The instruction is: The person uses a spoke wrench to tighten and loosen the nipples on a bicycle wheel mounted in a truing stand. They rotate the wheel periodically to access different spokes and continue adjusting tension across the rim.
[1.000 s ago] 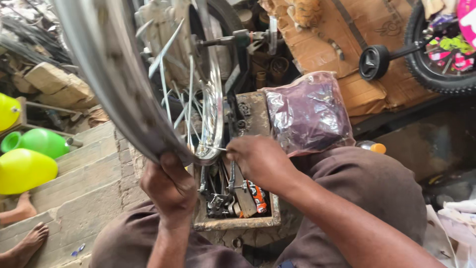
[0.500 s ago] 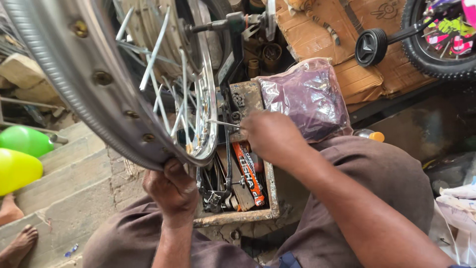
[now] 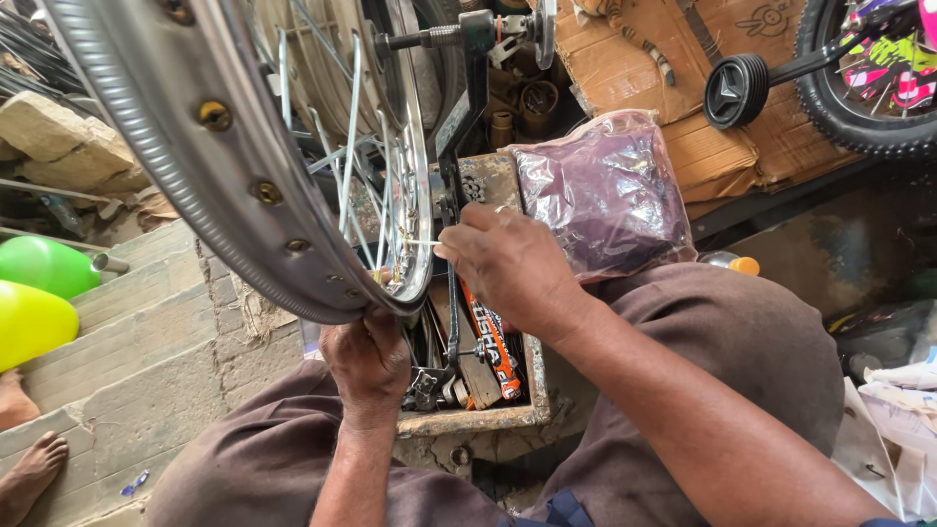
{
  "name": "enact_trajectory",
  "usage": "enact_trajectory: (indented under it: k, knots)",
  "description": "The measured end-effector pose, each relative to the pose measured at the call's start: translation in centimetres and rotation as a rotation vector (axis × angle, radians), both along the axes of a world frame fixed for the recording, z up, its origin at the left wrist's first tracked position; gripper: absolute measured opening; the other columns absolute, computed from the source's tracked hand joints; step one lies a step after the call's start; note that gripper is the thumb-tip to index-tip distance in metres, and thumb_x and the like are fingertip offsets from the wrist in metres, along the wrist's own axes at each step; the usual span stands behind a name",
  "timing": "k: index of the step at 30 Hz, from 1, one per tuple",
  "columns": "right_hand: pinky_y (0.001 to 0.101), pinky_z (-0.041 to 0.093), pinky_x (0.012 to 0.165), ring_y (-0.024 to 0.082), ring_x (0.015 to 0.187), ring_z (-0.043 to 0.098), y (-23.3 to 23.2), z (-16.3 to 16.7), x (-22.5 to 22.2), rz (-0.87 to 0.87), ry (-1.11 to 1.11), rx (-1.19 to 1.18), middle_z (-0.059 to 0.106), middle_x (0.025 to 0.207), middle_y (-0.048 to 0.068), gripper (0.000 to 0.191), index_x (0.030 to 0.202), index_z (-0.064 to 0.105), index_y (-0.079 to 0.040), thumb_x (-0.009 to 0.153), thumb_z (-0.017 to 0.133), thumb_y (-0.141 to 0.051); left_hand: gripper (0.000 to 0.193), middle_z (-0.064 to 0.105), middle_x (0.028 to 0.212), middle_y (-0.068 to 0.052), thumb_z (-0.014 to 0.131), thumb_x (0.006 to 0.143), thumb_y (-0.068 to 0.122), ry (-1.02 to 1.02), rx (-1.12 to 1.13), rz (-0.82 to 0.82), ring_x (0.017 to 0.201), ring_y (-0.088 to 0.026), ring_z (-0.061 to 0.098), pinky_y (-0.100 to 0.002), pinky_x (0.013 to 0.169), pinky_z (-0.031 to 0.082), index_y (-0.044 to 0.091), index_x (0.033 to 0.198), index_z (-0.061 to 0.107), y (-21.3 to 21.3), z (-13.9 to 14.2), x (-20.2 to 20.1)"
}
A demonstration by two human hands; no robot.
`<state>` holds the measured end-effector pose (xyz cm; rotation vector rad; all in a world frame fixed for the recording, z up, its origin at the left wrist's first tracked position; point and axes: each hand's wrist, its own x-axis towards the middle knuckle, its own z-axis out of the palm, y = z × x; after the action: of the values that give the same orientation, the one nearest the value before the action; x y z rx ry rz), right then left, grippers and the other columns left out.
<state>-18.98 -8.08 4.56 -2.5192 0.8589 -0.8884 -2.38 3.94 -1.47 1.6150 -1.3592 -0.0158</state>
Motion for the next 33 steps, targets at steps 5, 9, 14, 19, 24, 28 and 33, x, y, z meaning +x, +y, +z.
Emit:
enact_trajectory:
  k: [5,9,14,19,24,28,33]
  knots:
    - [0.0469,0.054,0.065,0.033,0.079,0.066,-0.1,-1.8,0.6,-0.01,0.13,-0.092,0.063,0.088,0.01,0.006,0.094,0.07,-0.01,0.088,0.07,-0.01,0.057,0.066,0.095,-0.015,0.036,0.114,0.049,0.118,-0.019,0.04,0.091,-0.031,0.068,-0.045,0.076,0.054,0.0,0.108,0.065,0.4,0.4,-0.6]
    - [0.0449,0.054,0.066,0.031,0.077,0.067,-0.4,-2.9,1.3,-0.093,-0.147,0.079,0.066,0.087,0.009,0.006,0.099,0.075,-0.013,0.099,0.069,-0.011,0.051,0.067,0.091,-0.013,0.039,0.112,0.045,0.141,0.066,0.023,0.086,-0.03,0.068,-0.045,0.076,0.054,0.004,0.095,0.064,0.1,0.7,-0.5]
    - [0.0329,0.063,0.066,0.018,0.077,0.074,0.0,-4.8,3.8,-0.333,-0.487,0.692,0.076,0.096,0.008,0.018,0.109,0.076,-0.007,0.098,0.07,-0.02,0.047,0.067,0.095,-0.015,0.041,0.116,0.04,0.038,-0.07,-0.033,0.09,-0.034,0.066,-0.049,0.079,0.052,0.003,0.098,0.064,-0.1,2.2,-0.6]
    - [0.0273,0.063,0.061,0.017,0.072,0.073,-1.4,-7.9,5.0,-0.414,-1.033,1.468,0.077,0.099,0.014,0.03,0.122,0.07,-0.003,0.095,0.065,-0.016,0.048,0.065,0.094,-0.015,0.04,0.116,0.042,0.124,-0.096,-0.005,0.087,-0.03,0.067,-0.045,0.074,0.052,0.001,0.104,0.063,0.7,4.6,-0.8]
    - [0.0247,0.062,0.062,0.014,0.074,0.071,-1.6,-9.2,5.0,-0.109,-1.234,1.721,0.073,0.101,0.013,0.027,0.124,0.068,0.0,0.101,0.067,-0.015,0.05,0.067,0.088,-0.009,0.038,0.117,0.046,0.067,-0.1,0.016,0.084,-0.024,0.068,-0.041,0.073,0.055,0.007,0.099,0.063,0.5,6.0,-0.7]
    - [0.0274,0.063,0.064,0.018,0.072,0.069,-0.5,-8.9,4.1,-0.474,-1.215,1.476,0.071,0.096,0.016,0.026,0.12,0.068,0.005,0.1,0.068,-0.012,0.056,0.065,0.089,-0.009,0.037,0.116,0.052,0.099,-0.104,0.037,0.081,-0.023,0.067,-0.041,0.071,0.052,0.005,0.102,0.063,1.1,5.7,-0.4]
    - [0.0301,0.066,0.071,0.017,0.076,0.072,2.0,-8.1,3.1,-0.378,-1.274,1.18,0.069,0.097,0.011,0.032,0.127,0.063,0.002,0.1,0.062,-0.015,0.063,0.067,0.091,-0.005,0.033,0.114,0.062,0.07,-0.032,-0.033,0.078,-0.015,0.067,-0.036,0.07,0.058,0.008,0.103,0.064,1.1,3.7,0.7]
